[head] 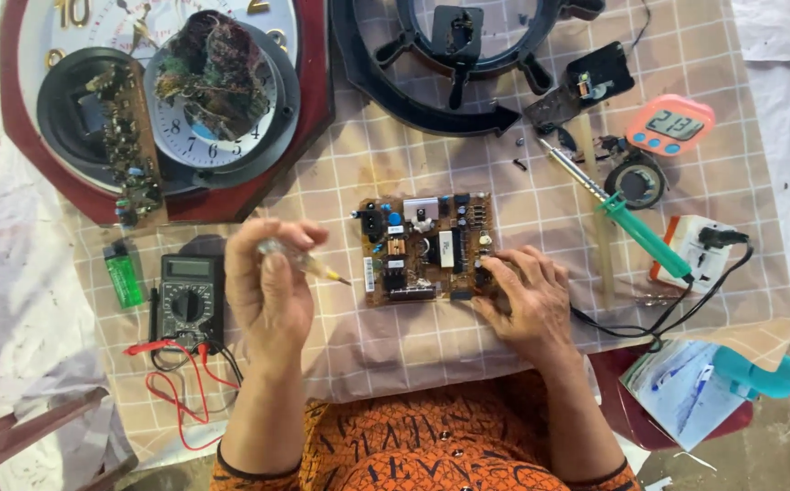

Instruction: Repairing an electronic circuit board by applying flux and soldering components using a soldering iron.

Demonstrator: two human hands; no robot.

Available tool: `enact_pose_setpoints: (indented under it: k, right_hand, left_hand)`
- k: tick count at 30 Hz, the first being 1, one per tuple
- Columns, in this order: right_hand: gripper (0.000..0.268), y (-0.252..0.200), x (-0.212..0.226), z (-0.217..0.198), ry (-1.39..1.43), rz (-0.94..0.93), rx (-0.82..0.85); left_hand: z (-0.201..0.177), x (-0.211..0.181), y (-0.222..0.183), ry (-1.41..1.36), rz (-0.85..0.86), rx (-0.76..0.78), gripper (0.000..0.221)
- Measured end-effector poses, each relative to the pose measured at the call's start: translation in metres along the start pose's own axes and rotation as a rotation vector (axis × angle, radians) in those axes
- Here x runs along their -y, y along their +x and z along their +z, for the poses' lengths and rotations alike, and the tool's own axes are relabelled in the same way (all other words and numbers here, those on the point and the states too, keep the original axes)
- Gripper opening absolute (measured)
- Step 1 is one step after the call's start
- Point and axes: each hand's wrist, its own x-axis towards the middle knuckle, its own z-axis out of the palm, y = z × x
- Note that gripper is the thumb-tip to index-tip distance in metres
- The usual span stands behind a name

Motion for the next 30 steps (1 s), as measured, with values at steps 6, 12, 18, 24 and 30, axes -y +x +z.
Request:
enact_pose_setpoints:
  k: [6, 12, 18, 24, 30]
  right_hand:
    - [0.034, -0.007, -0.005, 0.003, 0.076, -0.059, -0.079]
    - [0.028, 0.015, 0.033, -0.047, 0.233, -0.129, -0.089]
    - [0.009, 0.028, 0.067, -0.014, 0.274, -0.319, -0.114]
    - [0.015, 0.029, 0.034, -0.019, 0.719, 0.147, -0.148]
    - [0.031, 0.054, -0.002, -0.022, 1.008, 0.162, -0.274]
  left_hand:
    - [-0.008, 0.009, -0.019, 0.028, -0.036, -0.018, 0.021]
    - [0.024, 0.0, -0.023, 0.098, 0.024, 0.145, 0.02]
    - [0.074, -0.016, -0.045, 0.056, 0.083, 0.415, 0.02]
    - [0.036, 0.009, -0.016, 0.304, 0.175, 0.389, 0.051]
    - [-0.017, 0.055, -0.005, 0.895, 0.141, 0.511, 0.061]
